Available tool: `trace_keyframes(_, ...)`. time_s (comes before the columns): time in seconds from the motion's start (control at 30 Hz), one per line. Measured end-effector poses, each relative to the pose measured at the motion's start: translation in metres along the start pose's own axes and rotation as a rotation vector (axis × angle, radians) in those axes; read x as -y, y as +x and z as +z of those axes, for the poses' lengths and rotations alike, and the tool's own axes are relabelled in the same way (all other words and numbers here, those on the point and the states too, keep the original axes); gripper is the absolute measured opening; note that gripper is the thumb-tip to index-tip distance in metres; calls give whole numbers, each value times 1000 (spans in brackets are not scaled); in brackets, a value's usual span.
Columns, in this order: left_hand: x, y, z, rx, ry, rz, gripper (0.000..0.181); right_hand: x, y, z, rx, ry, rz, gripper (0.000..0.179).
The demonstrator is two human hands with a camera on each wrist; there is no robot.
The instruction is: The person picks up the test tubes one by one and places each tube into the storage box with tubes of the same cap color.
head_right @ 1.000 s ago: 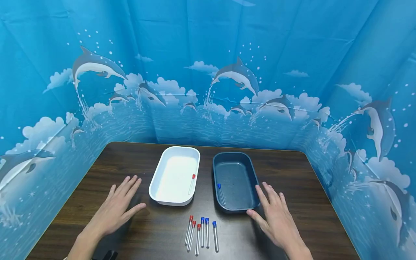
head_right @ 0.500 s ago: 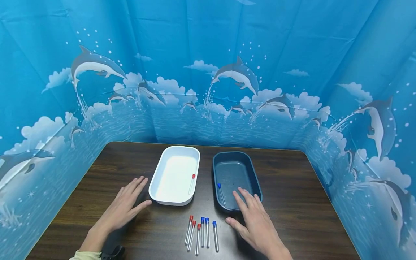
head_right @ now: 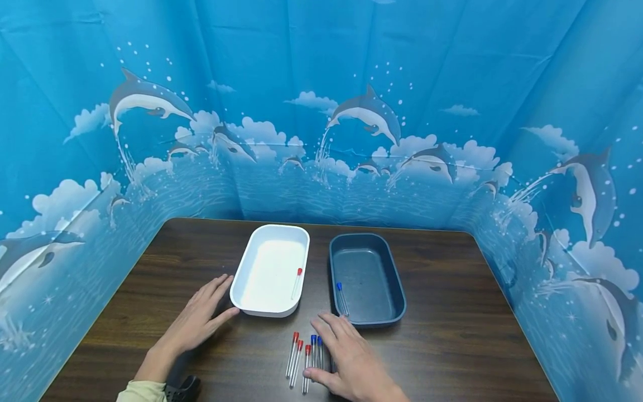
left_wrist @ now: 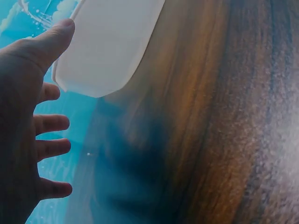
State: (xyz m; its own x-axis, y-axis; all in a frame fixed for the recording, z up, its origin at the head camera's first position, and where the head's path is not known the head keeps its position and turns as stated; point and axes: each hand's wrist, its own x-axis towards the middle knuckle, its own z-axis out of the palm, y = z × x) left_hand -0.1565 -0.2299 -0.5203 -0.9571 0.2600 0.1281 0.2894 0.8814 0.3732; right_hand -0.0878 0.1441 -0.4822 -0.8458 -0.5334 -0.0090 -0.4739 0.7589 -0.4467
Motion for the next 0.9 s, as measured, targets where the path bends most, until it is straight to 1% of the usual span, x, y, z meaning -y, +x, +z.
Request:
trace_keyframes(0.07, 1, 1, 2, 1, -8, -1, 84, 4, 6, 7, 50, 15, -6, 83)
trace_keyframes(0.17, 1, 2, 5, 3, -23, -5, 85, 8, 15, 18, 99, 32, -20, 86)
trace_keyframes(0.23, 1, 2, 5, 4, -37, -7, 86, 10, 20, 26, 119, 29, -32, 88)
trace_keyframes(0.3, 1, 2, 5, 7, -44, -8, 86, 11, 24, 33, 121, 20, -57, 90)
trace_keyframes(0.43, -1, 3, 5, 12, -51, -8, 86, 12, 29, 45, 98, -26, -119, 94)
trace_keyframes(0.53, -3, 4, 5, 16, -53, -11, 85, 12, 31, 51, 85, -52, -135, 97)
trace_keyframes(0.63, -4, 5, 4, 19, -57, -14, 84, 12, 33, 56, 62, -76, -121, 102)
trace_keyframes(0.77, -4, 6, 3, 12, -56, -7, 84, 15, 35, 59, 16, -142, -89, 112)
trace_keyframes(0.9, -4, 6, 3, 6, -53, 0, 84, 16, 36, 62, 3, -206, -63, 117)
